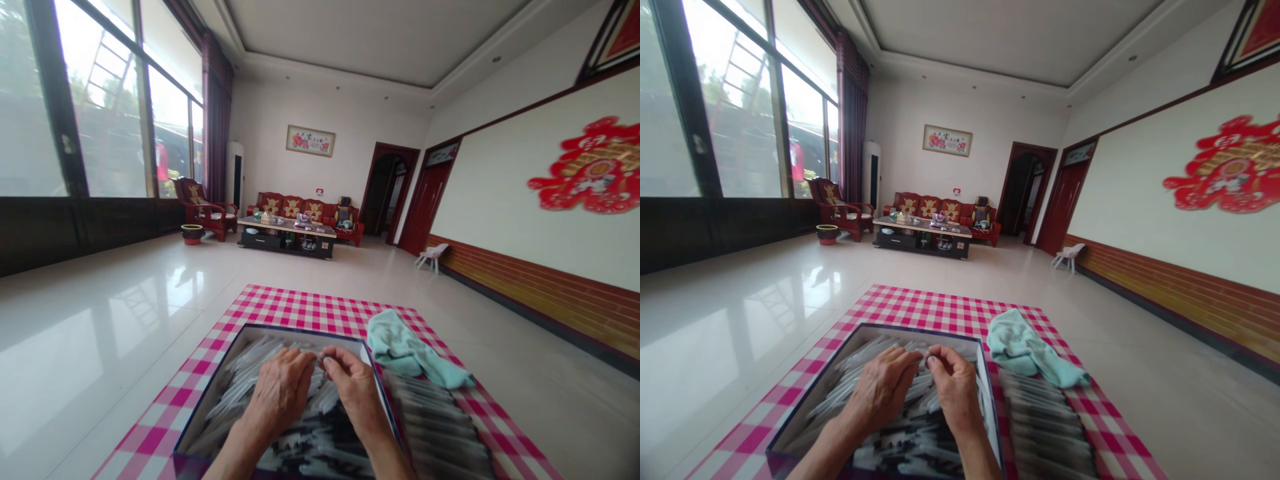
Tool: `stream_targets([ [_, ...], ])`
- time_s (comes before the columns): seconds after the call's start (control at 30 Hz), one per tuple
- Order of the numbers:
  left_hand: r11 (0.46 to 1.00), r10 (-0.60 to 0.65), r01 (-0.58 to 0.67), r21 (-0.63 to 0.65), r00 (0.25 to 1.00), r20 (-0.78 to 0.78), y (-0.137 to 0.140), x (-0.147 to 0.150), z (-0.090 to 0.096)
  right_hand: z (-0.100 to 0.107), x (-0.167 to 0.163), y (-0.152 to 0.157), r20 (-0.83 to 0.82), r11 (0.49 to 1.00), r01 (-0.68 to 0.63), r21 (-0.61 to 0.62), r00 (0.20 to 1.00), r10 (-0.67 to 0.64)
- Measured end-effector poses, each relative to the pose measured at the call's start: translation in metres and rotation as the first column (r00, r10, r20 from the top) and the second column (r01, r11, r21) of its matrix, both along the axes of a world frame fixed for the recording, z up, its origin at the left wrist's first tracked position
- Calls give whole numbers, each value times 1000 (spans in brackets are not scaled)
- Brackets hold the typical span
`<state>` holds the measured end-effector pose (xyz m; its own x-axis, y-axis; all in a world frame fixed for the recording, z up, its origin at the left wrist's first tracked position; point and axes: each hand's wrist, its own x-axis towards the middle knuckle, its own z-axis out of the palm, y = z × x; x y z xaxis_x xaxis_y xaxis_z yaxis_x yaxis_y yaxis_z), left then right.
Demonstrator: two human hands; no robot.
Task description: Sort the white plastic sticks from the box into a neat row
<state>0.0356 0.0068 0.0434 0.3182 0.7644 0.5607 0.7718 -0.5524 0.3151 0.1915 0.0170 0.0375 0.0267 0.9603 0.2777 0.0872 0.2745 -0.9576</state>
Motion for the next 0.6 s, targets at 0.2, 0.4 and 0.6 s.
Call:
stream_targets([
  [0.2,1000,-6,6,-4,1000,-5,1,1,-3,-4,-3,0,19,1000,-14,13,1000,13],
  [0.4,1000,2,-2,-15,1000,-13,2,0,-5,-4,-4,1,0,999,-42,6,999,42],
  [0.6,999,4,-4,-33,1000,-18,2,-1,-5,-2,-5,-1,37,998,-65,6,997,65],
])
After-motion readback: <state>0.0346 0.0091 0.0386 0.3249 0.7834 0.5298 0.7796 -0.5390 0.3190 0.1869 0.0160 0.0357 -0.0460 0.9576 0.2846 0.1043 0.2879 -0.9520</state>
